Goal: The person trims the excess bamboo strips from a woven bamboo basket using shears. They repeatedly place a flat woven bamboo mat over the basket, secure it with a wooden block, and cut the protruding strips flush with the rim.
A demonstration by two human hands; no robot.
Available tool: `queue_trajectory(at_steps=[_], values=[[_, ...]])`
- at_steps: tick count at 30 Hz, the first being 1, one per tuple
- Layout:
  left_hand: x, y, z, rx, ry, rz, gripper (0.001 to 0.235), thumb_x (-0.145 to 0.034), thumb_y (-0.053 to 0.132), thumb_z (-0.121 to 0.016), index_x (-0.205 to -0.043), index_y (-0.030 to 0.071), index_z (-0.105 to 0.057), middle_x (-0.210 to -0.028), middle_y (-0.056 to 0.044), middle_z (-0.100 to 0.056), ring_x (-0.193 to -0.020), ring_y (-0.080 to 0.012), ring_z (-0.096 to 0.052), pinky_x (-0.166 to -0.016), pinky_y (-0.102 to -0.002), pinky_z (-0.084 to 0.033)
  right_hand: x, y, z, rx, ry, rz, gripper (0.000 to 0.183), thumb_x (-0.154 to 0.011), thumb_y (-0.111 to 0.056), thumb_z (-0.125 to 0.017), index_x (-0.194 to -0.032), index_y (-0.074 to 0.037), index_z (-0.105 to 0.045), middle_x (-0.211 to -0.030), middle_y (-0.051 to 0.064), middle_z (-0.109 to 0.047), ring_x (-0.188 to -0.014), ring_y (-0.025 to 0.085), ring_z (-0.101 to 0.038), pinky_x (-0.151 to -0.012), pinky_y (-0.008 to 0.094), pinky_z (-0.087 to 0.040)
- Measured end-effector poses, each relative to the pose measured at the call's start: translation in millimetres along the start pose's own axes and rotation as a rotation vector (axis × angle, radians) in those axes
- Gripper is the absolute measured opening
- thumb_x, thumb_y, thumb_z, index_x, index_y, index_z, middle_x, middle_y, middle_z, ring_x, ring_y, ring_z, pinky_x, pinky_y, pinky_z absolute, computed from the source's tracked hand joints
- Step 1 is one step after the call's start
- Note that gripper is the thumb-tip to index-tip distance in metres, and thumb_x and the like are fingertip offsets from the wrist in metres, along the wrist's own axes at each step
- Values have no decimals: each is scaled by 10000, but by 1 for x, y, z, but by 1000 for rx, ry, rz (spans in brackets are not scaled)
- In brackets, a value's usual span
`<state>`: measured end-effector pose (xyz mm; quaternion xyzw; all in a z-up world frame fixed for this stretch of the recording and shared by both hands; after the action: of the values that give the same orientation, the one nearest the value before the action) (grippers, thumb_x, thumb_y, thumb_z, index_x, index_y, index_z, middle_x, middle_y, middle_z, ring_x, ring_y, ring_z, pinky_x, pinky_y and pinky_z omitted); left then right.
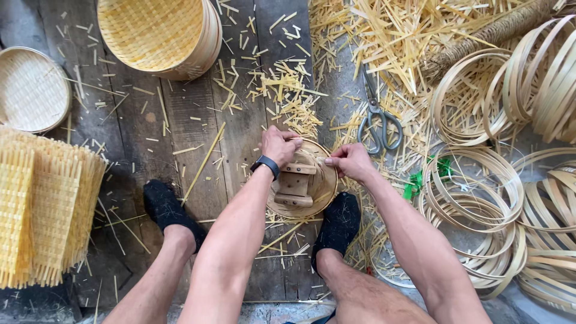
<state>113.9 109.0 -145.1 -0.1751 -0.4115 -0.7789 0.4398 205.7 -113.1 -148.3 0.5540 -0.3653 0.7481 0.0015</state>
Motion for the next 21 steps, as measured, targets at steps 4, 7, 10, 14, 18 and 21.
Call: queue_trajectory(at_steps=[4,7,10,14,18,21], values=[[9,-4,11,325,115,-132,412,-819,308,-760,-1206,169,-731,-1038,-74,-653,-953,-238,-671,-953,-428,-563,19,14,7,128,23,13,333,-880,-288,-817,-1060,-20,-735,-858,82,-734,-683,140,-683,-619,286,-563],[41,-59,43,165,428,-50,337,-916,254,-749,-1202,75,-747,-1038,-160,-717,-921,-242,-682,-872,-394,-557,32,42,-2,1,-19,-18,376,-874,-246,-803,-1156,-22,-691,-939,61,-731,-735,138,-736,-672,279,-622],[65,-123,28,404,135,146,339,-830,223,-825,-1092,11,-783,-961,-105,-812,-826,-153,-735,-789,-304,-587,34,62,-9,-164,-20,4,299,-854,-158,-796,-1069,40,-734,-926,114,-765,-742,160,-722,-670,295,-619],[71,-152,16,631,10,266,393,-747,168,-876,-1090,2,-779,-958,-71,-805,-798,-113,-728,-752,-269,-586,21,72,-13,-234,-80,-78,262,-852,-114,-800,-1031,56,-712,-896,118,-747,-730,186,-722,-644,301,-627],[59,-160,17,501,110,392,394,-687,144,-938,-1026,-5,-803,-917,-97,-797,-754,-139,-705,-720,-288,-575,11,70,-10,-303,-93,-118,225,-839,-67,-794,-984,66,-683,-849,143,-732,-684,250,-715,-597,339,-619],[59,-159,21,522,100,391,387,-714,144,-933,-1045,-3,-800,-936,-106,-799,-735,-138,-705,-703,-295,-581,18,64,-8,-252,-50,-110,239,-853,-60,-795,-1000,97,-691,-862,171,-729,-695,265,-707,-608,355,-615]])
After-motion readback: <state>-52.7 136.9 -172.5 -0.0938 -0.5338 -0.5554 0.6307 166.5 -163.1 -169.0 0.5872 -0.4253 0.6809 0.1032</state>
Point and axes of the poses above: each hand's wrist, its own x-axis away from the middle knuckle, its own z-axis out of the back of the hand, y = z × x, the point moved 8 cm from there along -x, towards the middle knuckle
